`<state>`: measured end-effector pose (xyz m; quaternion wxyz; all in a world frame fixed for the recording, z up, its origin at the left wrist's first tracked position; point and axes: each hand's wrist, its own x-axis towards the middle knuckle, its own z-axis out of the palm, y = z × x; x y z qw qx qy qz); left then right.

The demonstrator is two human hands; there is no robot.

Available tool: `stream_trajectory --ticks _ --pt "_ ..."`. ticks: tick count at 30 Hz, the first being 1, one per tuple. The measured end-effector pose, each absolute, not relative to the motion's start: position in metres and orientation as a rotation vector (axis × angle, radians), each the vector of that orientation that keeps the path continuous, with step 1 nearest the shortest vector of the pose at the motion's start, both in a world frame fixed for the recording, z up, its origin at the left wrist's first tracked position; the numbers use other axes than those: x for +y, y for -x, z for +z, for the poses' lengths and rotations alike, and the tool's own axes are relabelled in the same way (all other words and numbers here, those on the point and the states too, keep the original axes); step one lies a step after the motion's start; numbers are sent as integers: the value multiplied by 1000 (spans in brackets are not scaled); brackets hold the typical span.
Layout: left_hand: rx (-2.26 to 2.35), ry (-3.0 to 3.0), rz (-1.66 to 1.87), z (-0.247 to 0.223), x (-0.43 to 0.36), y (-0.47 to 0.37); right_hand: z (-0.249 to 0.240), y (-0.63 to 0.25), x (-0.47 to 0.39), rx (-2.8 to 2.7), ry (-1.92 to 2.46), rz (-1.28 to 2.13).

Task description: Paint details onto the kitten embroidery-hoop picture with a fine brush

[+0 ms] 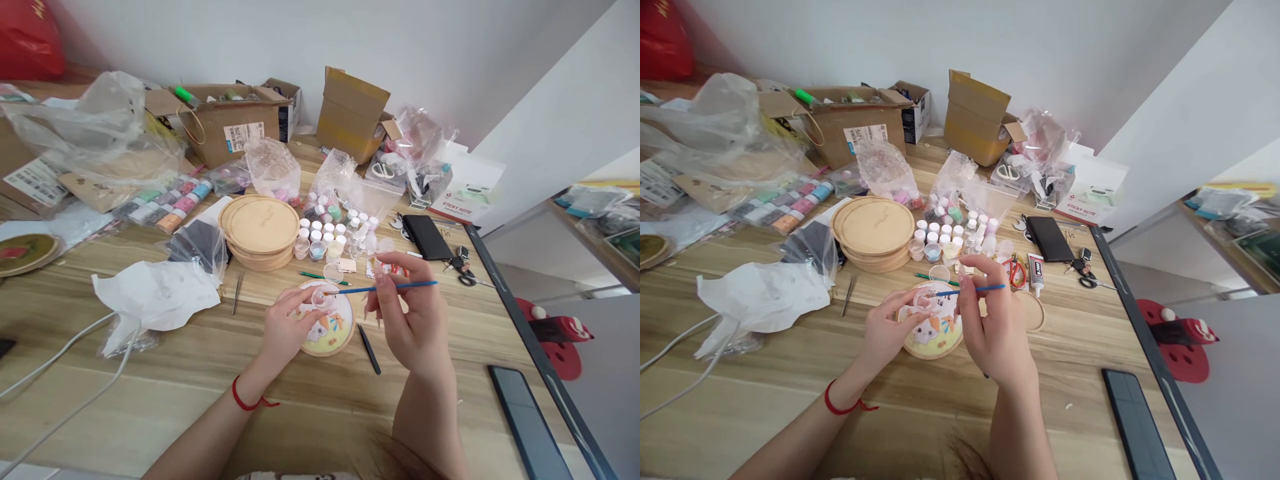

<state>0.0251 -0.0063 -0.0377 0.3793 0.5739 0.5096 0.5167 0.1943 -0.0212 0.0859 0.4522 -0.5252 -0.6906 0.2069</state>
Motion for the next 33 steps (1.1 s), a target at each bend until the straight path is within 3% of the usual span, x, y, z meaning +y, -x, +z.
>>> stream_trajectory --ticks 33 --pt "1296 -1479 1323 -34 -6 -25 86 -185 -21 -1823 1346 374"
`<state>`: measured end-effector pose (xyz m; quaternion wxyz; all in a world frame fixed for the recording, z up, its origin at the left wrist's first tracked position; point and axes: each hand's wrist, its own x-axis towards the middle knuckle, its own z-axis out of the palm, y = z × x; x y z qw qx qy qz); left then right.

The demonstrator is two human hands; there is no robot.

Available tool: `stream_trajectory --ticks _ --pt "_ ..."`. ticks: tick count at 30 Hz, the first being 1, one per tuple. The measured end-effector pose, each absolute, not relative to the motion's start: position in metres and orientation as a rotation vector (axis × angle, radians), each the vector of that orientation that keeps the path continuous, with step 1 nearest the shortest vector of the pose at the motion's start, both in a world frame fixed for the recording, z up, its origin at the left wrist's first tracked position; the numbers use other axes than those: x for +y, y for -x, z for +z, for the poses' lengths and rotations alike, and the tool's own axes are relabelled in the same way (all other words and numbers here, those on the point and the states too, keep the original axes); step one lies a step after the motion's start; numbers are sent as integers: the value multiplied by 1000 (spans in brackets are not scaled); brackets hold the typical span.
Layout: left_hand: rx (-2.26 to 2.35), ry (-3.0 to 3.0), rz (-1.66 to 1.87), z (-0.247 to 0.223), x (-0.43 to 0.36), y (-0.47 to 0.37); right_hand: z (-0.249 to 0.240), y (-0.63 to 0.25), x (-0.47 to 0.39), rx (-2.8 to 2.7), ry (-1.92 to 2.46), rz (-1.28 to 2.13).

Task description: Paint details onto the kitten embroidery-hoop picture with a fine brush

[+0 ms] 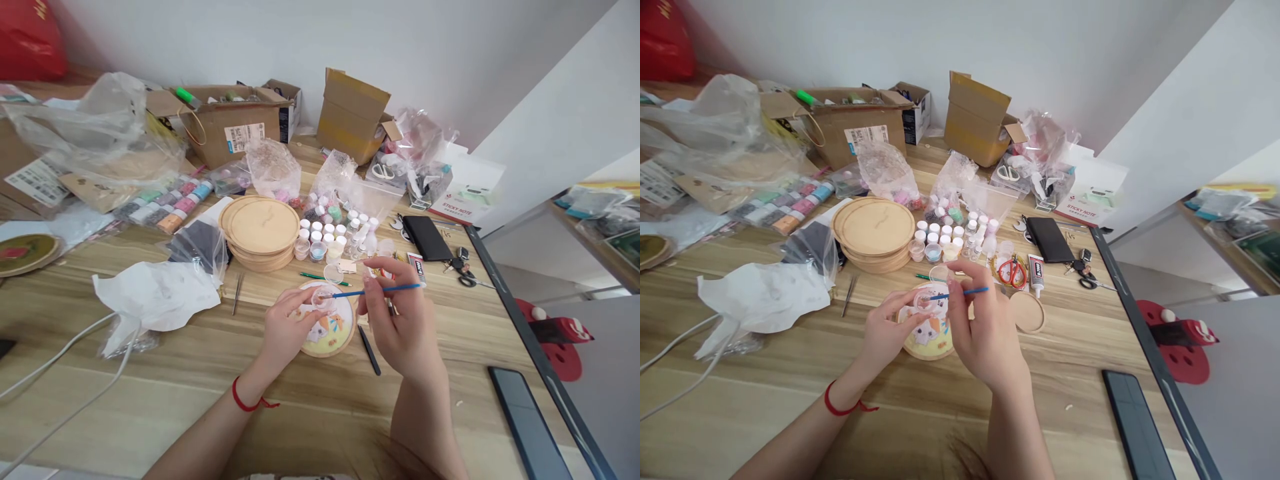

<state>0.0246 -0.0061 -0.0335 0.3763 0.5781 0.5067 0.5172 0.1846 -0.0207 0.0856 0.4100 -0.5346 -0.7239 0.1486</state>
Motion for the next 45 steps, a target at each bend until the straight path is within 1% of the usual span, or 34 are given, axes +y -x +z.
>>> stream_trajectory --ticks 5,10,16,22,28,35,39,45 --pt "1319 -1470 1314 -34 -6 -24 84 -182 -18 -1935 1464 314" --pt "1325 -1456 1284 -33 -7 -24 86 -185 -21 -1791 1367 375" --pt "1326 -1465 1317 -37 -6 -24 84 -182 -18 -1891 1453 382" --pt "1324 -1468 1281 -33 -6 -24 87 -184 -20 -1751 1382 417" --pt "1330 -1488 1316 -36 -5 -25 82 -182 -16 -1883 1485 427" --pt "1325 -1514 1310 -35 -6 -25 83 -184 -17 -1739 1413 454" --pt "1346 -1519 1296 -36 -6 -25 80 -182 -15 -1865 1481 484" --pt "1336 -1489 1299 -37 -6 -25 80 -183 -15 -1736 1456 392"
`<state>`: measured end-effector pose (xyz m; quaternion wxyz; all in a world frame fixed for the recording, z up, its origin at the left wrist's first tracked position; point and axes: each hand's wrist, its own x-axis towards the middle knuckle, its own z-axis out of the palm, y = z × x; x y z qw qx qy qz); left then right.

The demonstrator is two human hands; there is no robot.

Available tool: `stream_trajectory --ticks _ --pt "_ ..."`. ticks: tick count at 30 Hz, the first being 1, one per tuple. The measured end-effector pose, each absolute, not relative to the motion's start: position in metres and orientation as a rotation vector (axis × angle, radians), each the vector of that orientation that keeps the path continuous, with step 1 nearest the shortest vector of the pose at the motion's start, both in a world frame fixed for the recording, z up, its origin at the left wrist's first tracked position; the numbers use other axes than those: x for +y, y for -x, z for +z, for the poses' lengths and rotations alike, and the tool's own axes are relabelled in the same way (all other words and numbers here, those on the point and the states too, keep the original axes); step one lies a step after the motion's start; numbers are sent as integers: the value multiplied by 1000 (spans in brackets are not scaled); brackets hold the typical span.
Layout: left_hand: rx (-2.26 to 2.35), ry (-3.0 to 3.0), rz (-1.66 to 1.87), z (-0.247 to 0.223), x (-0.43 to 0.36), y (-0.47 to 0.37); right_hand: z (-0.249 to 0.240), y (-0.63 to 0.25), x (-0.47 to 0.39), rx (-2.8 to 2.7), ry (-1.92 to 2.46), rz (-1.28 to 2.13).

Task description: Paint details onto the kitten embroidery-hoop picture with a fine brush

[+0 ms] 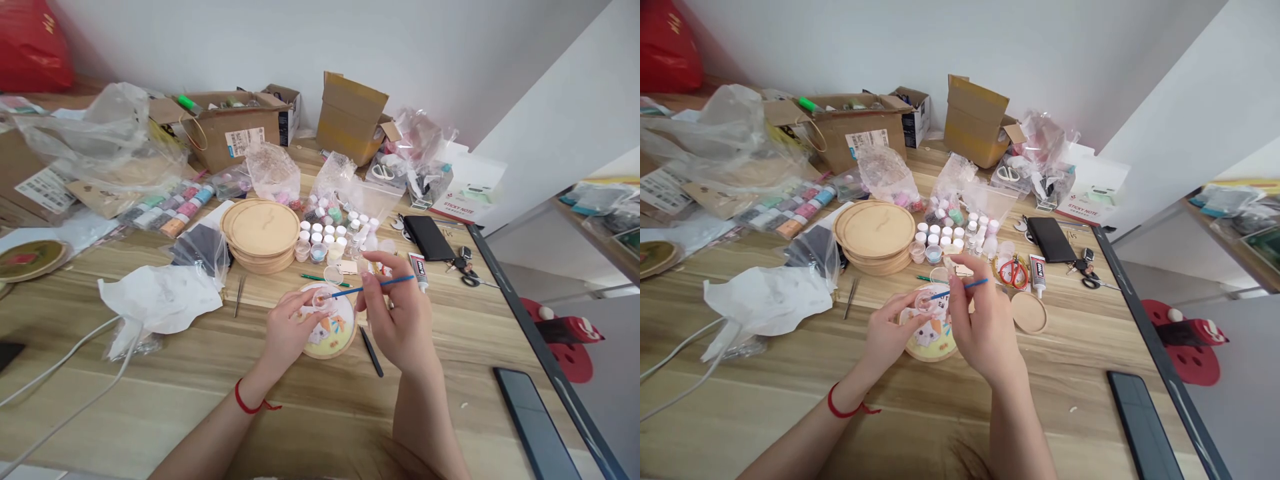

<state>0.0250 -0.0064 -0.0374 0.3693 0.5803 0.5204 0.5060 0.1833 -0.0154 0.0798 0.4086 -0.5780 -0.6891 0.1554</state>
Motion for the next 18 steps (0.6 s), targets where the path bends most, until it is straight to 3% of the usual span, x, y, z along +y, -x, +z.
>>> stream_trajectory --ticks 18 --pt "1339 -1434 1287 -36 -5 -24 77 -177 -14 -1838 1488 405"
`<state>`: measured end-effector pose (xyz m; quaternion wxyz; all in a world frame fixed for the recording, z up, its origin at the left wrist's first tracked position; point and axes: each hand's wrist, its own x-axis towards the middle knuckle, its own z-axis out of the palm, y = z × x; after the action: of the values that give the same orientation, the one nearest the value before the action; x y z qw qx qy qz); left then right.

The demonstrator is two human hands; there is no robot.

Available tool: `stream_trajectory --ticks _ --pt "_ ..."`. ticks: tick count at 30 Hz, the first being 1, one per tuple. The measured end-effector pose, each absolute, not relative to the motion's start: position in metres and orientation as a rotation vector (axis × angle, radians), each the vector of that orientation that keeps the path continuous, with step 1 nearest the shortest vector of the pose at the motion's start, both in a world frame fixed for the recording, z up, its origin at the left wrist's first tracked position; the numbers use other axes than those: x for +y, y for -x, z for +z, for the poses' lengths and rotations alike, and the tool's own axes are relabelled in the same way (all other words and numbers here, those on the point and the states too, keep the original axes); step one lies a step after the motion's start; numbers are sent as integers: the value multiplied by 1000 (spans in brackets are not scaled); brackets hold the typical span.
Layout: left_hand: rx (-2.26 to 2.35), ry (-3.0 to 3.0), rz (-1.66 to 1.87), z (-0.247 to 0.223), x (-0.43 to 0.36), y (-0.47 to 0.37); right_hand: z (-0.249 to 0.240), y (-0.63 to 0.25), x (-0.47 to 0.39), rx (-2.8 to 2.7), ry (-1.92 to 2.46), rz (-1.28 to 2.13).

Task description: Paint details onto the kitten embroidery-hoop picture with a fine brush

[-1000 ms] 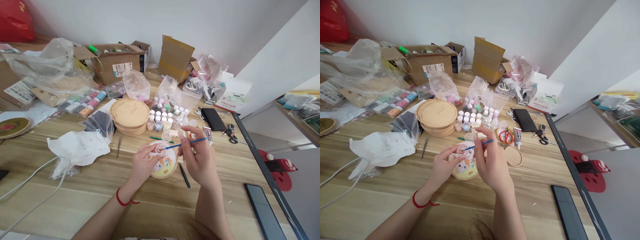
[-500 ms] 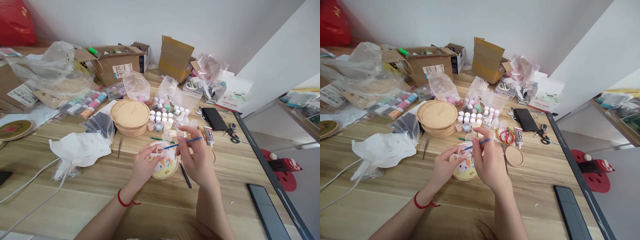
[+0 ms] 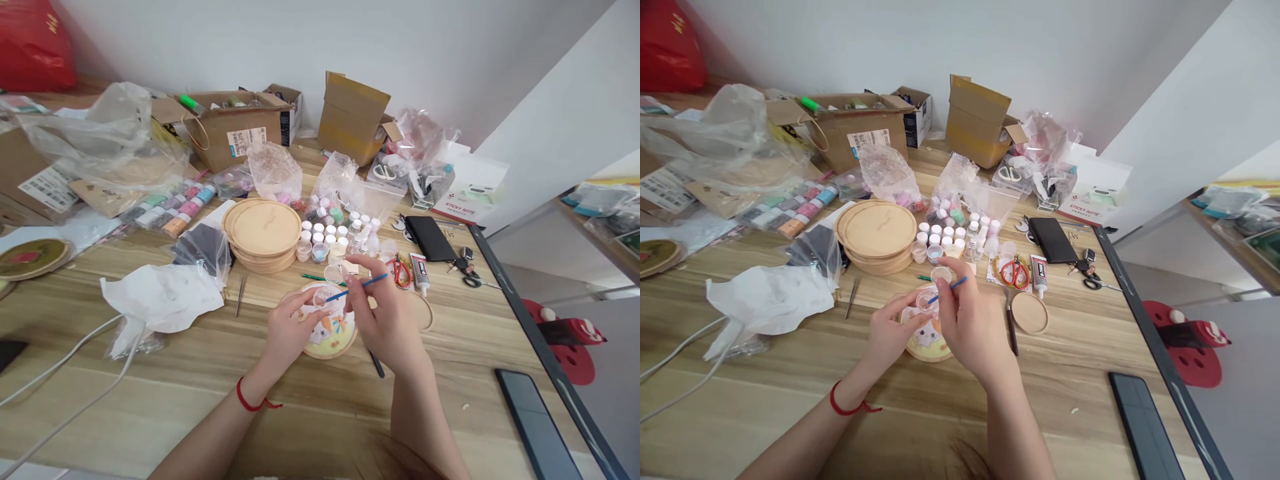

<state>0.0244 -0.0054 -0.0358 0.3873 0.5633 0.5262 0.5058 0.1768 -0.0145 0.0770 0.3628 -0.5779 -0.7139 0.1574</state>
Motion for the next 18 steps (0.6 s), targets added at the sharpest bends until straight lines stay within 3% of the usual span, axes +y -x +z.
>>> stream_trajectory --ticks 18 --pt "1311 -1416 1292 -37 -6 -26 82 -178 -20 -1734 1429 306"
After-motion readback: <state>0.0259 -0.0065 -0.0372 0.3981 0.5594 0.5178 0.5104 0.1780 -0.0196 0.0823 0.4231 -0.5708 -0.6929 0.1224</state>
